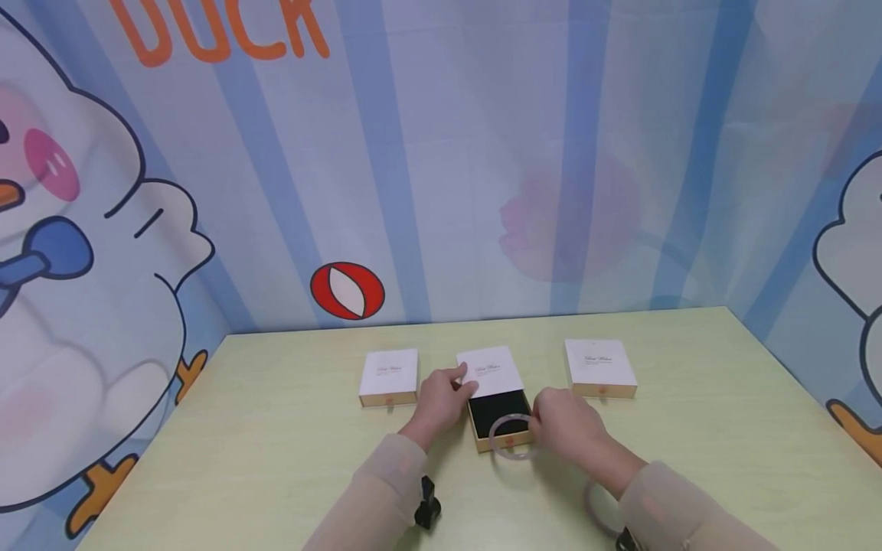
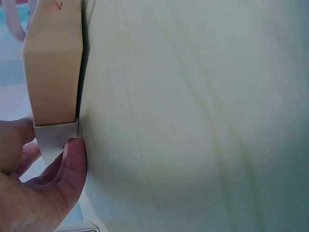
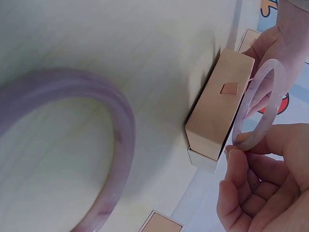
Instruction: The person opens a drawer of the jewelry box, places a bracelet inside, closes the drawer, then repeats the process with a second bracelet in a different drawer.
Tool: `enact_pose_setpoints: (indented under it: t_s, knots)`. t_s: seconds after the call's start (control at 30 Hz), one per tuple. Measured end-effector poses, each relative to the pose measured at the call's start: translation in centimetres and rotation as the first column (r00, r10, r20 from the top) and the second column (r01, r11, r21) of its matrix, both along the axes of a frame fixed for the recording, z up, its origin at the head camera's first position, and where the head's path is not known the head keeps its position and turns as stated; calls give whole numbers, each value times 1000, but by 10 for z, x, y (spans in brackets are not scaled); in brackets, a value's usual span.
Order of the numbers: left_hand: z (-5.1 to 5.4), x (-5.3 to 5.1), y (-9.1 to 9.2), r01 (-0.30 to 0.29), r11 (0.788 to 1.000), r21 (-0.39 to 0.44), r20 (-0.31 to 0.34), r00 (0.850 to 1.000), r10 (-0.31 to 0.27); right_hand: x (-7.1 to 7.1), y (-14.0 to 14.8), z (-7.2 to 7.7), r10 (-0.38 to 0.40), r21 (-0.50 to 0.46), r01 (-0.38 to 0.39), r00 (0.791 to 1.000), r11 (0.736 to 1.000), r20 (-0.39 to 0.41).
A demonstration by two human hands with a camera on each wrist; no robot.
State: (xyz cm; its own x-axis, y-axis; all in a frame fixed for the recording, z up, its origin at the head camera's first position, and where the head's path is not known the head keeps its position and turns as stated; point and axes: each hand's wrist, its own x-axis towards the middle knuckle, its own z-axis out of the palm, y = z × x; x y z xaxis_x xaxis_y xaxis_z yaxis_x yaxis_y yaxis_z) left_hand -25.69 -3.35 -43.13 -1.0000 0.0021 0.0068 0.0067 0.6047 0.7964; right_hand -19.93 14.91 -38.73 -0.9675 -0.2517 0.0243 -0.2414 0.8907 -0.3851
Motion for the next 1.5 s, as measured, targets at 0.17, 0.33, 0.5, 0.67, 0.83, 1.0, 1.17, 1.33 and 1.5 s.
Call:
enact_pose_setpoints:
  t_s: [0.17,0.33,0.5,0.67,0.83,1.0,1.17,1.33,1.5]
  knots:
    - [0,0,-1,-3,1000,-3,4,1000,3,-1,-2,1,-7,2,7,1000,1000,1]
    - [1,0,-1,1,1000,3,5,1000,-1,-3,-3,1,-16,1,16,1000,1000,14]
    - [2,0,-1,7,1000,17,12,1000,-7,-6,-4,1,-44,12,44,998,999,34]
    - [2,0,-1,10,1000,10,9,1000,-10,-8,-4,3,-41,20,41,999,999,35]
    - [1,0,-1,6,1000,-1,9,1000,-6,-9,-5,5,-35,25,34,999,999,37]
    - [1,-1,-2,6,1000,-6,8,1000,-5,-10,-7,4,-36,27,35,999,999,21]
    - [2,0,-1,8,1000,-6,8,1000,-8,-11,-8,3,-38,35,38,999,999,14]
    - [2,1,-1,11,1000,0,18,1000,-11,-13,-9,3,-47,40,47,999,998,13]
    - [2,1,-1,10,1000,4,24,1000,-10,-15,-9,4,-56,46,55,998,997,24]
